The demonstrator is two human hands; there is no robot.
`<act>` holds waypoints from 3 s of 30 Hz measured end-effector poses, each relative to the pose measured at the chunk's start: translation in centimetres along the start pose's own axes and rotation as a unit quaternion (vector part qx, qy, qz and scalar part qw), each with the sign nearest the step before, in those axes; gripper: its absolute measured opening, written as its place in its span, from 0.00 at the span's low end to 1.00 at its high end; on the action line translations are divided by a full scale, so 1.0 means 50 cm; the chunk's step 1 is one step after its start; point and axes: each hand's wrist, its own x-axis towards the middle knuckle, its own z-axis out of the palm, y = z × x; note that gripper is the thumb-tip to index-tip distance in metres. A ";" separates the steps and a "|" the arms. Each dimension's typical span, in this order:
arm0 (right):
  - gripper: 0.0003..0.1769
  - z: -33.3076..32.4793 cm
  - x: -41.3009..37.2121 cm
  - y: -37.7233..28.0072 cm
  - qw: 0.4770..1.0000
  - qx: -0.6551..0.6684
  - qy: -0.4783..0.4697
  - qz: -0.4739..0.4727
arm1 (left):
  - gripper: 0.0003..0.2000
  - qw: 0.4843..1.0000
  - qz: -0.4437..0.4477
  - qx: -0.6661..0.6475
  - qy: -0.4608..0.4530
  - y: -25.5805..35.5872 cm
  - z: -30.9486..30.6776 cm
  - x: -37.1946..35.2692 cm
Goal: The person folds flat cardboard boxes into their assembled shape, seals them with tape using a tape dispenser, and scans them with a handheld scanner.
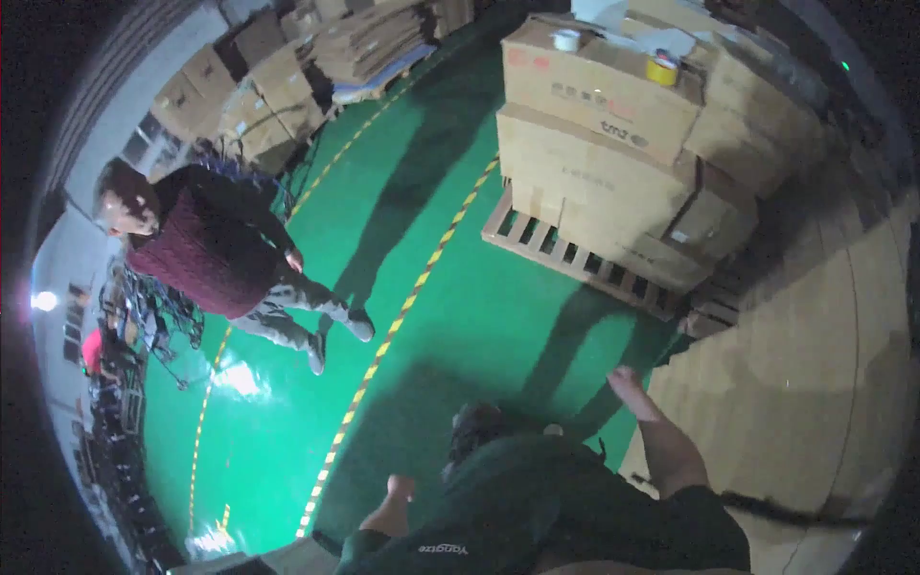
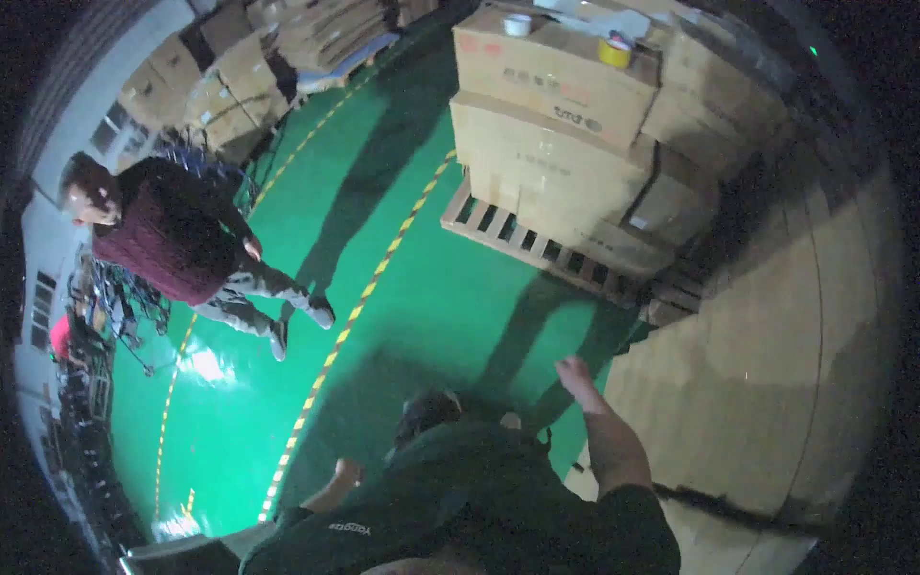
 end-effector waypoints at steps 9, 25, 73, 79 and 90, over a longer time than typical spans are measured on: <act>0.15 -0.010 0.356 -0.524 0.992 -0.081 -0.052 -0.077 | 0.18 0.983 0.084 -0.069 -0.149 -0.020 -0.387 0.246; 0.05 -0.529 0.840 -1.791 0.885 -0.247 0.270 -0.289 | 0.20 0.714 -0.072 -0.324 0.617 -0.693 -1.111 0.538; 0.27 -0.249 0.496 -1.646 0.922 -0.033 0.072 -0.380 | 0.14 0.674 -0.070 -0.673 0.298 -0.545 -1.170 0.452; 0.29 -0.235 0.285 -1.427 0.885 -0.213 0.058 -0.409 | 0.26 0.527 0.206 -0.688 0.453 -0.431 -1.609 0.114; 0.44 -0.351 0.285 -1.157 0.892 -0.155 -0.165 -0.392 | 0.42 0.432 0.143 -0.698 0.553 -0.056 -1.747 0.064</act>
